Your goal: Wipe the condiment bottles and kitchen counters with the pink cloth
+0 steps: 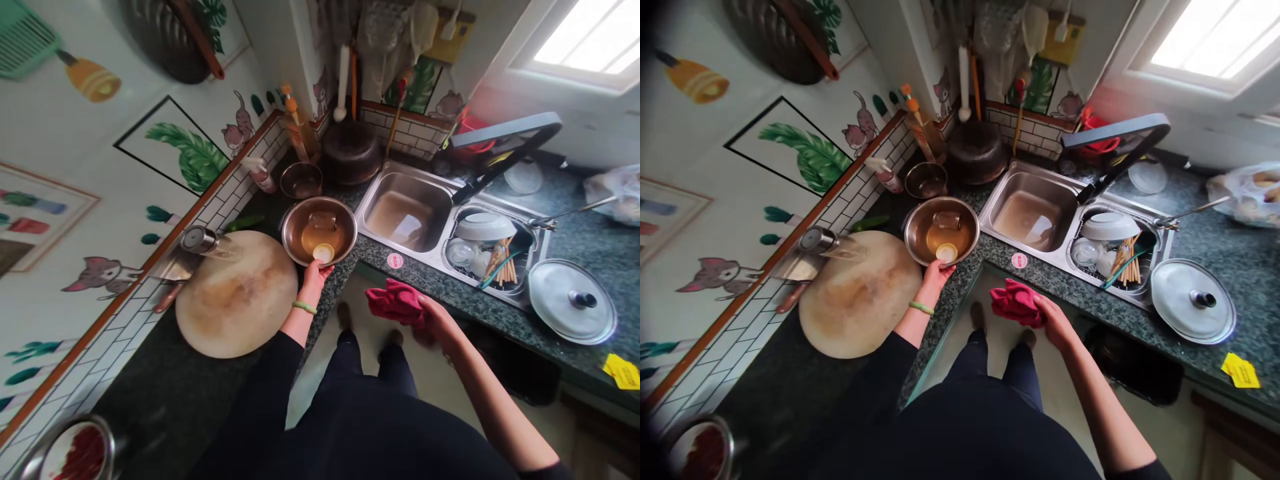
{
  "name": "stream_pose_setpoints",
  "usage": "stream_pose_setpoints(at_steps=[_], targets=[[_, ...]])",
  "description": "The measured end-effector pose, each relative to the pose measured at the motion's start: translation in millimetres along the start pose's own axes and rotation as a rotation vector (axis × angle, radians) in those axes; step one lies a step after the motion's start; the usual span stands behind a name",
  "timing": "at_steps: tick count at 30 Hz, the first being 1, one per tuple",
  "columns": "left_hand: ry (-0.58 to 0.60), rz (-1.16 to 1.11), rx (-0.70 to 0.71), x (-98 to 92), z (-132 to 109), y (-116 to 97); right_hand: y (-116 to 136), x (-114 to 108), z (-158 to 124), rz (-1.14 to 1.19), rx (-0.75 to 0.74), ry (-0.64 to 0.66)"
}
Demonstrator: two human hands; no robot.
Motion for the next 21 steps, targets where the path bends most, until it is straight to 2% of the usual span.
stream_pose_setpoints(at_steps=[4, 8, 12, 14, 16, 19, 21], targets=[[-0.012, 0.002, -0.006, -13.9, -2.8, -9.1, 3.6, 21.5, 34.1, 0.029, 0.072, 0.072], [-0.031, 0.012, -0.021, -31.5, -12.9, -22.1, 18.5, 32.3, 76.8, -0.013, 0.081, 0.007], [-0.080, 0.045, -0.019, -52.8, -32.8, -38.8, 67.6, 38.2, 122.8, -0.050, -0.149, -0.213], [-0.115, 0.058, -0.006, -65.4, -43.8, -46.6, 94.8, 51.1, 143.0, -0.180, -0.288, -0.235], [-0.175, 0.065, 0.008, -80.4, -55.2, -52.0, 114.0, 75.4, 160.1, -0.398, -0.412, -0.127], [-0.292, 0.078, 0.031, -107.0, -74.3, -54.5, 116.8, 111.6, 180.7, -0.749, -0.475, 0.175], [-0.352, 0.088, 0.056, -125.3, -87.0, -53.8, 114.5, 111.0, 199.7, -0.829, -0.450, 0.255]])
Point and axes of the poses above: each hand's wrist, its own z-axis towards the middle knuckle, its own x-axis out of the palm, y = z × x, the point moved 6 cm from there along z, towards the middle knuckle, and after that the axes turned 15 degrees about x, right-handed, at the moved point
